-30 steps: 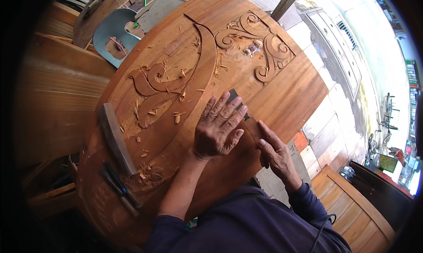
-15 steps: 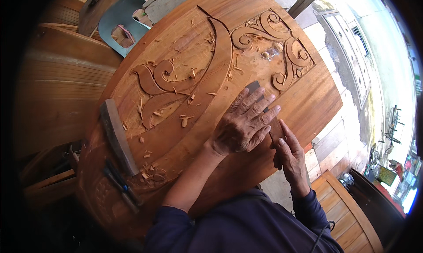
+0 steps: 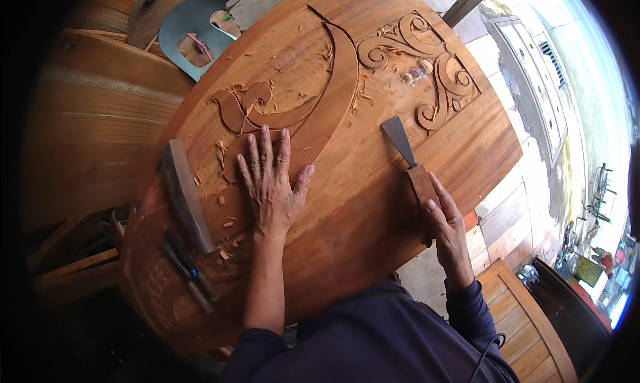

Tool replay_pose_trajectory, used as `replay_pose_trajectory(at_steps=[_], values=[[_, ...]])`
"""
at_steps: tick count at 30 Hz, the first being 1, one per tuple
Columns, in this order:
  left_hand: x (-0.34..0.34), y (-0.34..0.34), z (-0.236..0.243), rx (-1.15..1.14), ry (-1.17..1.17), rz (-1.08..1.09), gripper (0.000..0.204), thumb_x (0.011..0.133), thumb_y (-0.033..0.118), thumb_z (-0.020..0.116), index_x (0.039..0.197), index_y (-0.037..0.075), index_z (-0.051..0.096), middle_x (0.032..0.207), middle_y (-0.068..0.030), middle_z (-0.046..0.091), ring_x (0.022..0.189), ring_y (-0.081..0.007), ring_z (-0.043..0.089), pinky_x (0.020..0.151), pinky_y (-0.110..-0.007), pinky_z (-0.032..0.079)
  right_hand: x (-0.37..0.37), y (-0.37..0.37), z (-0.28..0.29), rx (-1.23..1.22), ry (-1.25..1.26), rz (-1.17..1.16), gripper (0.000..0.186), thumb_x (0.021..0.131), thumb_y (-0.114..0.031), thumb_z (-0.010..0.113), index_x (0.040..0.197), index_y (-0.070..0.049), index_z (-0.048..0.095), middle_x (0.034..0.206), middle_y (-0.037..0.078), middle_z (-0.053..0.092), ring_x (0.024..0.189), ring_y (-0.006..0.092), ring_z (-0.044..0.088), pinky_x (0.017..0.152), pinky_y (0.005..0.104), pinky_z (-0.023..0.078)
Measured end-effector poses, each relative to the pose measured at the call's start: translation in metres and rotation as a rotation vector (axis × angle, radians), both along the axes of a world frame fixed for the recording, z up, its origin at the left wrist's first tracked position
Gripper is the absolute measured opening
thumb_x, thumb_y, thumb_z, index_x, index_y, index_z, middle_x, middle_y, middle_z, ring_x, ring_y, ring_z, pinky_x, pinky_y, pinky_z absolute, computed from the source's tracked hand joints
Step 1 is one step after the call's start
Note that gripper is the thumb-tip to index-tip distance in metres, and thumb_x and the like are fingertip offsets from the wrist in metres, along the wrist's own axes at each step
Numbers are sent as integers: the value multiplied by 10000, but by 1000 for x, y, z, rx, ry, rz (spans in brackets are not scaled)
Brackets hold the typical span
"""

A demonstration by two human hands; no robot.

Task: The person carves decorative patterns into a large wooden panel using a chisel and a wooden mallet.

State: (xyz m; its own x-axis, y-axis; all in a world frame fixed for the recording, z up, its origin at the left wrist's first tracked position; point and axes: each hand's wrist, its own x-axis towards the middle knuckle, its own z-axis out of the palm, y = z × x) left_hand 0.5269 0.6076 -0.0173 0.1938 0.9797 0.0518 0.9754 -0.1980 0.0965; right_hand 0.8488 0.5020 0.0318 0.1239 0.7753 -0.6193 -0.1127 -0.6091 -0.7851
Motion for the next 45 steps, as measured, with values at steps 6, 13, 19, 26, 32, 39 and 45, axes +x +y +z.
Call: replay_pose_trajectory(at_steps=[6,13,19,26,32,39,45], values=[[27,-31,10,234,-535,-168,476,1076,319,575,1457,52,670,1520,-168,623,1465,-404,526,1253,-543,368,-29,-21,20,3,-61,275,533,1128,-260,618,1627,-99,518,1247,88,739,942,119,675,871,296,565],[82,-17,7,-97,-957,-545,411,1016,280,505,654,97,574,637,-72,596,610,-292,555,664,-434,411,-82,-22,27,75,-57,289,468,1125,-194,615,1559,-29,556,1325,180,755,1246,211,695,1052,336,532],[81,-10,-1,-92,-1043,-523,419,993,312,464,657,104,601,617,-69,594,580,-289,557,657,-421,423,-86,-6,45,39,-129,330,478,1134,-199,600,1570,-14,539,1303,178,754,1237,193,686,1045,331,533],[82,-5,-3,-124,-1097,-515,314,899,311,549,658,113,581,608,-80,570,582,-317,572,624,-428,415,-86,2,52,-1,-136,314,476,1135,-190,599,1567,2,541,1296,156,752,1209,164,676,1031,321,538],[90,-1,0,-126,-1105,-497,327,919,303,515,674,104,598,618,-88,584,579,-324,571,629,-439,415,-76,16,59,-71,-137,307,463,1129,-194,611,1564,-40,573,1118,62,754,996,109,658,901,293,551],[111,9,-5,-81,-1034,-459,318,953,253,506,685,98,578,624,-127,585,614,-365,606,665,-480,452,-46,30,40,-72,-97,277,433,1123,-283,614,1523,-124,654,885,-7,633,671,41,524,584,224,439],[101,-6,6,194,-1020,-540,273,912,287,561,705,112,595,670,-79,604,641,-317,584,678,-452,457,-53,4,50,93,-131,377,436,1122,-252,639,1520,-74,634,957,1,670,827,90,605,761,275,530]])
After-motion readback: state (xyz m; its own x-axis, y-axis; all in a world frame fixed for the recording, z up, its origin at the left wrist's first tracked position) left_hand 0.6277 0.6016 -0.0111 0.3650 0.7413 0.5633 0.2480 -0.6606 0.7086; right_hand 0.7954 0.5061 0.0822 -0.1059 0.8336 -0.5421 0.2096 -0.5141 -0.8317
